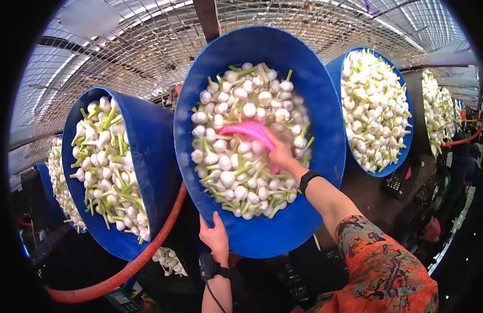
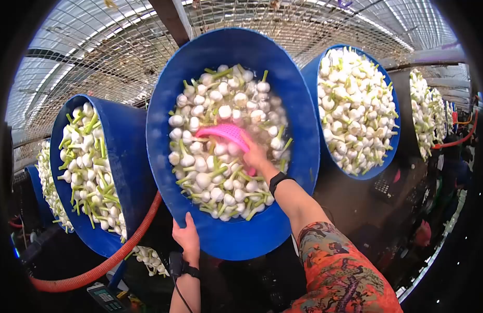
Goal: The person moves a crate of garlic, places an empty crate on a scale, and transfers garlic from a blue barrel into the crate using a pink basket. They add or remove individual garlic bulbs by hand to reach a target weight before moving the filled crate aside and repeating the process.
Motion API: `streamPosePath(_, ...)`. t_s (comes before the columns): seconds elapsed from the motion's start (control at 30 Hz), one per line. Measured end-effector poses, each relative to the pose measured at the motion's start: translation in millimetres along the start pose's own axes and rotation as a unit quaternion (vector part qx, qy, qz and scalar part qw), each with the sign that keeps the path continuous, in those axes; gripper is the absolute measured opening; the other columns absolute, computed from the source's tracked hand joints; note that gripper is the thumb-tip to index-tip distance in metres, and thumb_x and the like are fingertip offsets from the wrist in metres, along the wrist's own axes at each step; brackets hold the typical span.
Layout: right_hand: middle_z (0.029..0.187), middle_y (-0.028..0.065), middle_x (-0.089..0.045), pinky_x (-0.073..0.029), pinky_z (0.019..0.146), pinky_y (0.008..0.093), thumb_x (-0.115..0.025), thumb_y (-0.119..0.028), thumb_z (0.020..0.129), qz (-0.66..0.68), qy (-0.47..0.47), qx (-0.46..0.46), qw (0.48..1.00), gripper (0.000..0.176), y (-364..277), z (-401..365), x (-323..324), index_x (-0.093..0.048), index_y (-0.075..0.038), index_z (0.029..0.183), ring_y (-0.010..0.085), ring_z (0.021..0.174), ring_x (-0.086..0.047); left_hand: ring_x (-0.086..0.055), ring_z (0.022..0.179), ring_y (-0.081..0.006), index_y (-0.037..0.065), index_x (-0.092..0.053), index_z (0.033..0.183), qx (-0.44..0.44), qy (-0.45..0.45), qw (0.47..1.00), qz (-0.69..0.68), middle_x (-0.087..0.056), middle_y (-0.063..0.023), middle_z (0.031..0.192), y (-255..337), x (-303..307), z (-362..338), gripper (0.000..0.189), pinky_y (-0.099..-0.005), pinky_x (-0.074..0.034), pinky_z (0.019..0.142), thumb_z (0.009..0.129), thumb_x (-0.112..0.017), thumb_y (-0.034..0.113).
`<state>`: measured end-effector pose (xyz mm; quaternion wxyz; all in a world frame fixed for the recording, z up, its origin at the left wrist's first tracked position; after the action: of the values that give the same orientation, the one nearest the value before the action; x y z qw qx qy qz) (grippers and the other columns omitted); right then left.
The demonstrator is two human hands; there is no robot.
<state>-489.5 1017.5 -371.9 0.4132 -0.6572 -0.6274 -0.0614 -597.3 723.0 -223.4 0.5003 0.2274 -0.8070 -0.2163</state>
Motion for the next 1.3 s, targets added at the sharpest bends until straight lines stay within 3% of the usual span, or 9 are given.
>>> streamPosePath(0.1, 0.105, 0.0199, -0.064, -0.047, 0.082, 0.0435, -0.05, -0.007, 0.072, 0.119, -0.003, -0.034, 0.992, 0.076, 19.0, 3.3, -47.2, -0.035, -0.037, 0.14, 0.0378, 0.094, -0.061, -0.066, 0.075, -0.0255, -0.003, -0.06, 0.11, 0.008, -0.001, 1.0, -0.002, -0.068, -0.0156, 0.089, 5.6, -0.5, -0.1, 0.034, -0.035, -0.05, 0.071, 0.083, -0.065, 0.017)
streamPosePath(0.17, 0.103, 0.0125, -0.062, -0.049, 0.072, 0.037, -0.051, -0.008, 0.079, 0.261, -0.104, -0.225, 0.933, 0.059, 13.5, -5.8, -63.6, -0.045, -0.024, 0.135, 0.024, 0.086, -0.061, -0.064, 0.072, -0.0217, -0.004, -0.061, 0.106, 0.029, -0.006, 0.999, -0.04, -0.068, -0.014, 0.086, 7.8, -2.0, -0.1, 0.029, -0.0338, -0.049, 0.069, 0.084, -0.064, 0.015)
streamPosePath(0.2, 0.091, 0.0139, -0.065, -0.052, 0.064, 0.04, -0.052, -0.004, 0.072, 0.257, -0.032, -0.145, 0.955, 0.065, 31.2, 4.1, -90.9, -0.048, -0.027, 0.133, 0.0301, 0.074, -0.063, -0.064, 0.072, -0.0217, -0.004, -0.061, 0.106, 0.033, -0.012, 0.999, -0.027, -0.068, -0.014, 0.086, 2.4, -2.8, -0.5, 0.029, -0.0338, -0.049, 0.069, 0.084, -0.064, 0.015)
streamPosePath(0.43, 0.09, 0.0088, -0.059, -0.05, 0.062, 0.0366, -0.059, -0.001, 0.066, 0.261, -0.098, -0.143, 0.95, 0.064, 21.1, -7.6, -65.5, -0.05, -0.016, 0.128, 0.0215, 0.074, -0.059, -0.062, 0.071, -0.0163, -0.006, -0.062, 0.1, 0.0, 0.017, 1.0, -0.002, -0.068, -0.0104, 0.086, -6.5, -4.5, 0.0, 0.024, -0.0307, -0.049, 0.067, 0.085, -0.063, 0.013)
streamPosePath(0.5, 0.087, 0.0079, -0.057, -0.05, 0.059, 0.0362, -0.058, 0.001, 0.066, 0.286, -0.094, -0.118, 0.946, 0.068, 39.6, -6.6, -66.1, -0.048, -0.017, 0.131, 0.0203, 0.071, -0.058, -0.066, 0.07, -0.0273, -0.003, -0.063, 0.1, -0.008, 0.031, 0.999, 0.024, -0.068, -0.0159, 0.081, -10.0, -3.4, 1.6, 0.023, -0.0364, -0.05, 0.066, 0.085, -0.062, 0.015)
streamPosePath(0.67, 0.07, 0.0012, -0.045, -0.044, 0.049, 0.0338, -0.052, 0.008, 0.064, 0.396, -0.149, -0.171, 0.89, 0.081, 26.1, -39.1, -8.4, -0.045, -0.027, 0.136, 0.016, 0.06, -0.048, -0.066, 0.07, -0.0301, -0.001, -0.063, 0.102, -0.013, 0.031, 0.999, 0.037, -0.068, -0.017, 0.081, 6.6, -1.7, -1.5, 0.024, -0.0373, -0.05, 0.065, 0.085, -0.062, 0.016)
streamPosePath(0.9, 0.075, 0.003, -0.047, -0.04, 0.046, 0.0333, -0.051, 0.009, 0.061, 0.417, -0.117, -0.174, 0.884, 0.073, 52.7, -26.3, -50.3, -0.05, -0.016, 0.13, 0.0163, 0.062, -0.048, -0.066, 0.071, -0.0315, 0.0, -0.062, 0.104, -0.026, 0.038, 0.998, 0.052, -0.068, -0.0176, 0.081, -4.9, 0.7, 0.7, 0.025, -0.0375, -0.05, 0.063, 0.086, -0.06, 0.016)
streamPosePath(1.17, 0.075, 0.0031, -0.046, -0.041, 0.043, 0.0318, -0.051, 0.009, 0.063, 0.439, -0.135, -0.154, 0.875, 0.077, 18.0, -52.8, -3.5, -0.046, -0.022, 0.133, 0.0169, 0.057, -0.047, -0.063, 0.069, -0.0391, 0.002, -0.062, 0.107, -0.051, 0.068, 0.991, 0.105, -0.065, -0.0217, 0.077, -8.0, 0.8, 1.4, 0.026, -0.0422, -0.049, 0.06, 0.087, -0.056, 0.017)
streamPosePath(1.3, 0.081, 0.0047, -0.051, -0.052, 0.047, 0.0377, -0.048, 0.005, 0.068, 0.433, -0.175, -0.141, 0.873, 0.069, 17.9, -63.1, 29.9, -0.043, -0.019, 0.132, 0.0197, 0.062, -0.056, -0.063, 0.066, -0.0366, 0.003, -0.064, 0.098, -0.037, 0.083, 0.99, 0.108, -0.064, -0.0203, 0.074, 0.0, 5.3, -0.9, 0.022, -0.0411, -0.049, 0.059, 0.088, -0.057, 0.022)
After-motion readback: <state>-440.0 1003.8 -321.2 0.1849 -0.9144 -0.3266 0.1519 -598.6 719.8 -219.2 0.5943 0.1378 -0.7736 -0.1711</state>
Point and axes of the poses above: each hand's wrist, its own z-axis towards the middle knuckle, its own x-axis out of the back of the hand, y = z × x, the point moved 3 cm from there along z, towards the middle knuckle
